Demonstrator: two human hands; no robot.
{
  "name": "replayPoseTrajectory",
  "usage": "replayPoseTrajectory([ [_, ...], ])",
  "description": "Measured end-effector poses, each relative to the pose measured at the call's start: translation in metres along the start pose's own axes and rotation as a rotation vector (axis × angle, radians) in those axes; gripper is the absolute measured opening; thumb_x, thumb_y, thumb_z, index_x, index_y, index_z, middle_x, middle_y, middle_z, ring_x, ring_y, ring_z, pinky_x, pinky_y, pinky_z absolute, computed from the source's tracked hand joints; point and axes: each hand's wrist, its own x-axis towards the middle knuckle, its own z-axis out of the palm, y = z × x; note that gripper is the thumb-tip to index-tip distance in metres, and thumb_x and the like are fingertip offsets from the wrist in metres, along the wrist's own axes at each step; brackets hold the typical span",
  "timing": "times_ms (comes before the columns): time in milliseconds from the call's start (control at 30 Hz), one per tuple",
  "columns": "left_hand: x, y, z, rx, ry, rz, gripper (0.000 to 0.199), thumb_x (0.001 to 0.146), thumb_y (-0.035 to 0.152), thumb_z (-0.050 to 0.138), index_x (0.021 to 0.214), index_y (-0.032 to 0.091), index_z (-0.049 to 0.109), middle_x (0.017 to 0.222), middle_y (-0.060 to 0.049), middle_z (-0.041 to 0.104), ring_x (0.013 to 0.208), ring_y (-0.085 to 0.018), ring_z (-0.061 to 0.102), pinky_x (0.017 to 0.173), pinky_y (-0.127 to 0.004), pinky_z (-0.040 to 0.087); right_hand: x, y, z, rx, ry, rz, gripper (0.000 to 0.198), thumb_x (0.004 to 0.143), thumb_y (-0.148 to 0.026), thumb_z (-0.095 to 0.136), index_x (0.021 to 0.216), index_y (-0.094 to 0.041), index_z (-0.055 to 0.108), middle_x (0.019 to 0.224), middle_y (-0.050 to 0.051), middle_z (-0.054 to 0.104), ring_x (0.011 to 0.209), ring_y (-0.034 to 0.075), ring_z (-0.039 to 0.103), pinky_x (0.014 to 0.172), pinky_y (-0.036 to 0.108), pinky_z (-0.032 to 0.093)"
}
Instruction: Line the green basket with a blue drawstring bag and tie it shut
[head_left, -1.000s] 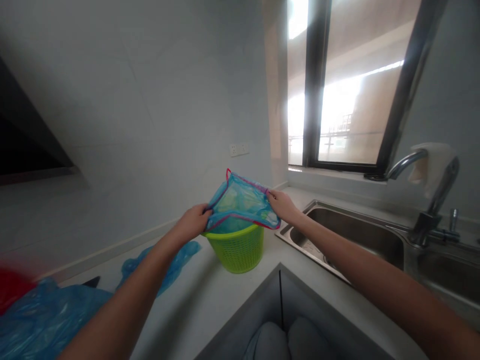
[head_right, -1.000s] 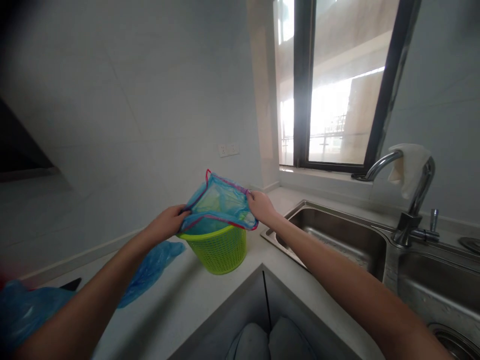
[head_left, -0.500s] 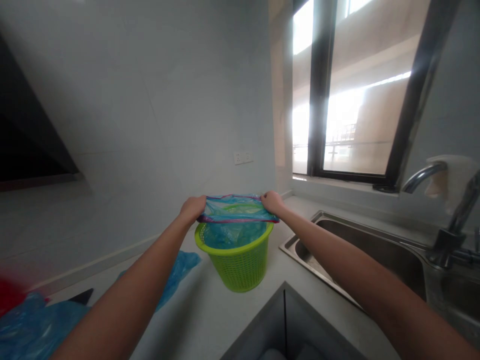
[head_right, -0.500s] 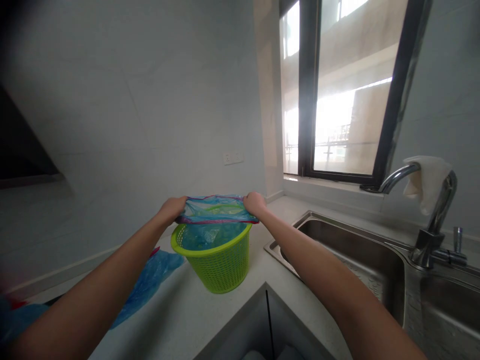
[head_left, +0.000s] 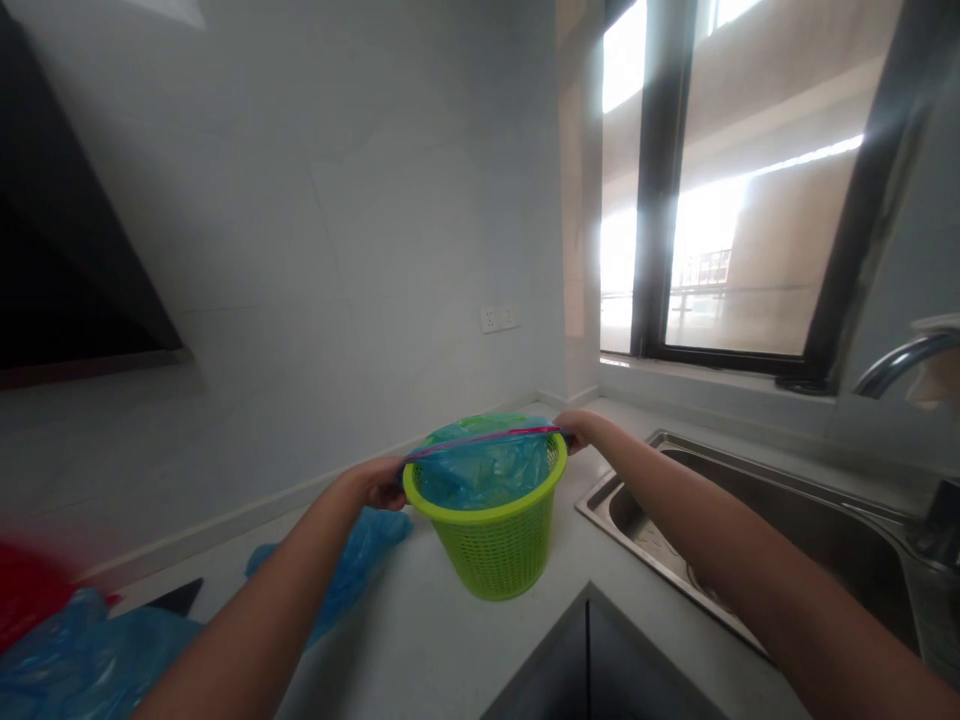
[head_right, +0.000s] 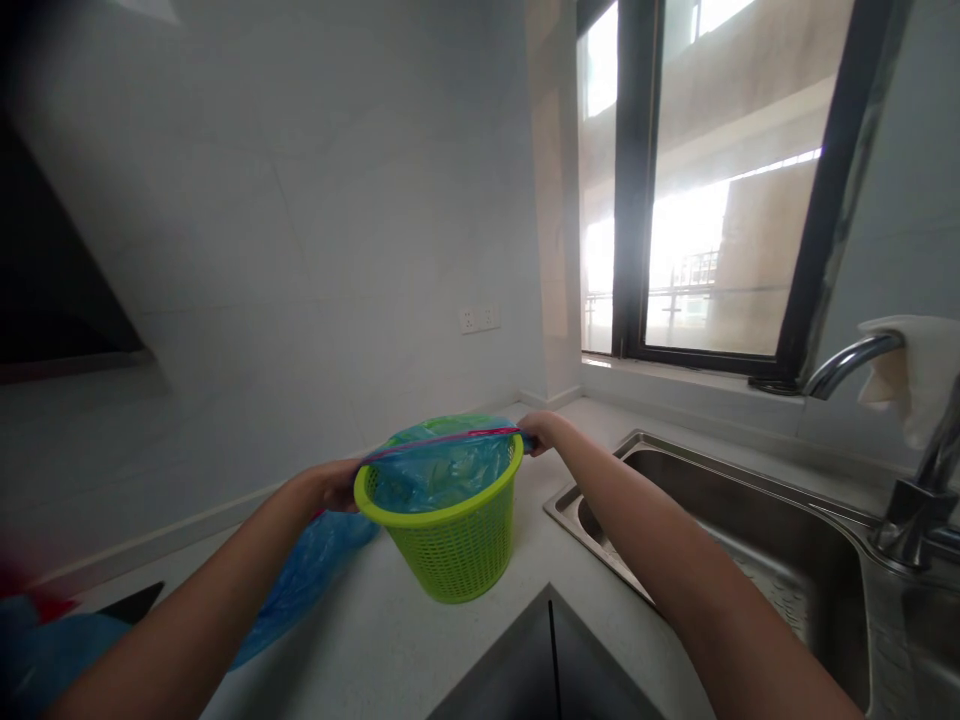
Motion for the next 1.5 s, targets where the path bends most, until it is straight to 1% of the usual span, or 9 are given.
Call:
replayPoseTrajectory([
  [100,-0.017,-0.012,-0.003,-0.156,0.090,0.052,0.028,0.078,0.044,0.058,0.086,0.018,0.066,0.091,-0.012,0.073,0.089,-0.028,0.070,0.073,-0.037,0.058,-0.020,0.009,-0.010,0.010,0.064,-0.065,0.015,0.091,-0.014,0.059,0.103,-0.012,0.068,0.097,0.009,0.070,0.086,0.019,0.067,0.076,0.032,0.054],
  [200,-0.046,-0.017,-0.004,-0.262,0.402,0.360,0.045,0.081,0.045,0.053,0.115,0.019,0.064,0.121,-0.012,0.069,0.113,-0.028,0.063,0.094,-0.039,0.052,-0.044,0.018,-0.017,0.033,0.163,-0.227,0.030,0.091,-0.009,0.047,0.112,-0.017,0.067,0.115,0.008,0.067,0.106,0.018,0.062,0.092,0.030,0.048],
  [267,-0.065,-0.017,0.000,-0.255,0.388,0.531,0.049,0.081,0.047,0.056,0.122,0.020,0.063,0.129,-0.010,0.065,0.119,-0.027,0.060,0.100,-0.038,0.049,-0.060,0.023,-0.017,0.016,0.162,-0.389,0.031,0.089,-0.013,0.050,0.114,-0.020,0.068,0.119,0.006,0.065,0.110,0.018,0.059,0.096,0.030,0.044],
  [400,-0.085,-0.009,0.011,-0.223,0.354,0.520,0.042,0.080,0.045,0.059,0.112,0.019,0.066,0.117,-0.010,0.069,0.105,-0.026,0.064,0.092,-0.037,0.050,-0.082,0.024,-0.006,-0.034,0.210,-0.457,0.016,0.082,-0.025,0.063,0.094,-0.018,0.071,0.096,0.006,0.063,0.091,0.021,0.061,0.085,0.033,0.047],
  [567,-0.095,0.006,0.025,0.029,0.570,0.482,0.015,0.084,0.028,0.049,0.080,0.021,0.061,0.088,-0.008,0.065,0.086,-0.026,0.061,0.083,-0.039,0.047,-0.110,0.010,0.014,0.074,0.505,-0.514,0.010,0.083,-0.025,0.062,0.076,-0.020,0.066,0.088,0.005,0.057,0.084,0.020,0.058,0.079,0.032,0.048],
  [767,-0.127,0.008,0.067,-0.034,0.902,0.651,0.018,0.098,0.027,0.032,0.092,0.025,0.050,0.097,-0.009,0.055,0.095,-0.028,0.056,0.085,-0.042,0.046,-0.153,0.022,0.038,0.362,0.566,-0.602,0.013,0.090,-0.028,0.057,0.080,-0.023,0.064,0.108,0.010,0.060,0.105,0.024,0.060,0.096,0.038,0.050],
  [933,-0.137,0.001,0.093,-0.129,0.966,0.677,0.019,0.101,0.027,0.029,0.097,0.025,0.048,0.106,-0.010,0.053,0.107,-0.028,0.053,0.095,-0.043,0.045,-0.155,0.042,0.044,0.667,0.389,-0.630,0.015,0.086,-0.037,0.063,0.079,-0.023,0.062,0.127,0.014,0.053,0.126,0.024,0.054,0.102,0.037,0.050],
  [1100,-0.137,-0.002,0.092,-0.137,0.921,0.736,0.018,0.101,0.027,0.032,0.100,0.024,0.049,0.115,-0.011,0.054,0.116,-0.027,0.052,0.103,-0.045,0.043,-0.147,0.052,0.037,0.608,0.251,-0.700,0.019,0.082,-0.039,0.070,0.088,-0.024,0.060,0.137,0.013,0.048,0.134,0.024,0.048,0.108,0.038,0.045],
  [1500,-0.140,-0.030,0.110,0.079,0.765,0.830,0.020,0.098,0.020,0.042,0.106,0.020,0.060,0.147,-0.016,0.036,0.133,-0.029,0.046,0.109,-0.047,0.043,-0.162,0.053,0.066,0.099,0.587,-0.822,0.012,0.084,-0.011,0.060,0.089,-0.021,0.064,0.124,0.013,0.049,0.111,0.026,0.057,0.094,0.040,0.053],
])
